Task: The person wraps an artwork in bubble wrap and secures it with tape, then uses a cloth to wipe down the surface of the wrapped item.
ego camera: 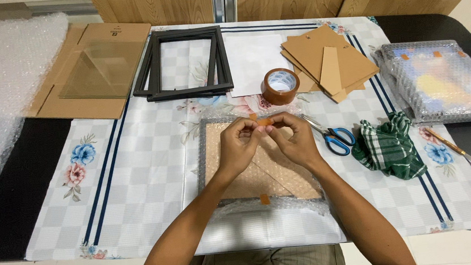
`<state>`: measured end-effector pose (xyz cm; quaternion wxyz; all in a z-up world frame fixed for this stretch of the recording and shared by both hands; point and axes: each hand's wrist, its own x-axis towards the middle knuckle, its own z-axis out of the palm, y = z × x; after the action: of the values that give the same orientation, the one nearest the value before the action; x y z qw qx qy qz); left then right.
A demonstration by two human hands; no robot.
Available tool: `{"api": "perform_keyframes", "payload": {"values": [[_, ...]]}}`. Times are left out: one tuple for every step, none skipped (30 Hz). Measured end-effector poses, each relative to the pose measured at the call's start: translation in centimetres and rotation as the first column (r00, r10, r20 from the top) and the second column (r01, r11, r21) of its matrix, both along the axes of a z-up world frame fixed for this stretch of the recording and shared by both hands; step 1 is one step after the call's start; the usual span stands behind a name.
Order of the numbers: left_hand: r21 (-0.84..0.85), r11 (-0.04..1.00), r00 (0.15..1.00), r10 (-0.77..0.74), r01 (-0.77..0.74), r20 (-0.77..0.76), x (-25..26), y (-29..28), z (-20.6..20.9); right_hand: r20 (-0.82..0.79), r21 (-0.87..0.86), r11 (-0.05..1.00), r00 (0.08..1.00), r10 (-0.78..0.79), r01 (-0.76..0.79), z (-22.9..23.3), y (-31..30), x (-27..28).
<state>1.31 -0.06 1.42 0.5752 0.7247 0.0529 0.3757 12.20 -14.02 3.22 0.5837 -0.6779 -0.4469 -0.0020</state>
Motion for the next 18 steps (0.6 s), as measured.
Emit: {"api": "perform_keyframes", "payload": {"values": [[0.000,1.000,1.000,-0.001,0.001,0.000,-0.1,0.5,0.1,0.000,0.000,1.000,1.000,-0.001,0.001,0.4,-0.2,-0.1],[0.213,0.976,0.999,0.032,-0.032,0.001,-0.1,0.9,0.1,0.075,0.000,0.998,0.996,-0.056,0.056,0.7,-0.4,-0.2],[0.417,0.907,0.998,0.065,-0.063,0.009,-0.2,1.4,0.2,0.149,0.005,0.994,0.983,-0.111,0.111,1.1,-0.6,-0.3],[0.415,0.908,0.998,0.064,-0.062,0.008,-0.2,1.7,0.1,0.149,0.002,0.994,0.983,-0.111,0.112,2.0,-0.9,-0.4],[0.566,0.823,0.998,0.064,-0.049,-0.007,-0.2,2.1,0.0,0.217,-0.007,0.998,0.975,-0.052,0.055,2.9,-1.2,-0.5],[0.700,0.713,0.998,0.066,-0.032,-0.021,-0.1,2.4,-0.1,0.284,-0.021,1.000,0.959,0.008,-0.002,3.9,-1.5,-0.6],[0.699,0.715,0.998,0.065,-0.032,-0.022,-0.1,2.6,-0.1,0.284,-0.023,1.000,0.959,0.007,-0.001,3.9,-1.6,-0.4],[0.784,0.621,0.998,0.057,-0.016,-0.024,-0.2,2.7,-0.1,0.320,-0.057,0.997,0.945,0.063,-0.047,3.9,-1.7,-0.3],[0.856,0.516,0.998,0.048,-0.002,-0.027,-0.3,2.8,-0.2,0.354,-0.092,0.992,0.928,0.118,-0.092,3.8,-1.9,-0.2],[0.855,0.519,0.999,0.044,0.004,-0.032,-0.3,2.7,-0.2,0.349,-0.094,0.992,0.930,0.116,-0.089,3.5,-1.9,-0.1],[0.888,0.458,0.997,0.052,0.024,-0.054,-0.4,2.7,-0.1,0.359,-0.128,0.987,0.924,0.134,-0.093,3.3,-2.0,0.1],[0.918,0.395,0.995,0.059,0.045,-0.074,-0.4,2.7,0.0,0.369,-0.162,0.982,0.917,0.151,-0.097,3.0,-2.1,0.2],[0.917,0.396,0.995,0.054,0.051,-0.079,0.0,2.9,-0.8,0.365,-0.162,0.982,0.919,0.147,-0.093,3.1,-2.1,0.3],[0.935,0.355,0.997,0.065,0.011,-0.037,0.3,3.1,-1.6,0.352,-0.185,0.979,0.925,0.144,-0.082,3.2,-2.2,0.2],[0.949,0.314,0.997,0.074,-0.029,0.006,0.6,3.2,-2.5,0.339,-0.208,0.975,0.930,0.142,-0.072,3.2,-2.3,0.2],[0.948,0.318,0.998,0.064,-0.017,-0.004,0.4,3.2,-1.9,0.329,-0.212,0.975,0.935,0.134,-0.065,2.9,-2.2,0.5],[0.938,0.346,0.997,0.075,-0.032,0.006,0.1,3.1,-1.4,0.337,-0.207,0.978,0.936,0.105,-0.035,2.5,-2.2,0.8],[0.927,0.371,0.997,0.081,-0.046,0.016,0.0,3.1,-0.8,0.344,-0.200,0.980,0.936,0.070,0.001,2.2,-2.2,1.0]]}}
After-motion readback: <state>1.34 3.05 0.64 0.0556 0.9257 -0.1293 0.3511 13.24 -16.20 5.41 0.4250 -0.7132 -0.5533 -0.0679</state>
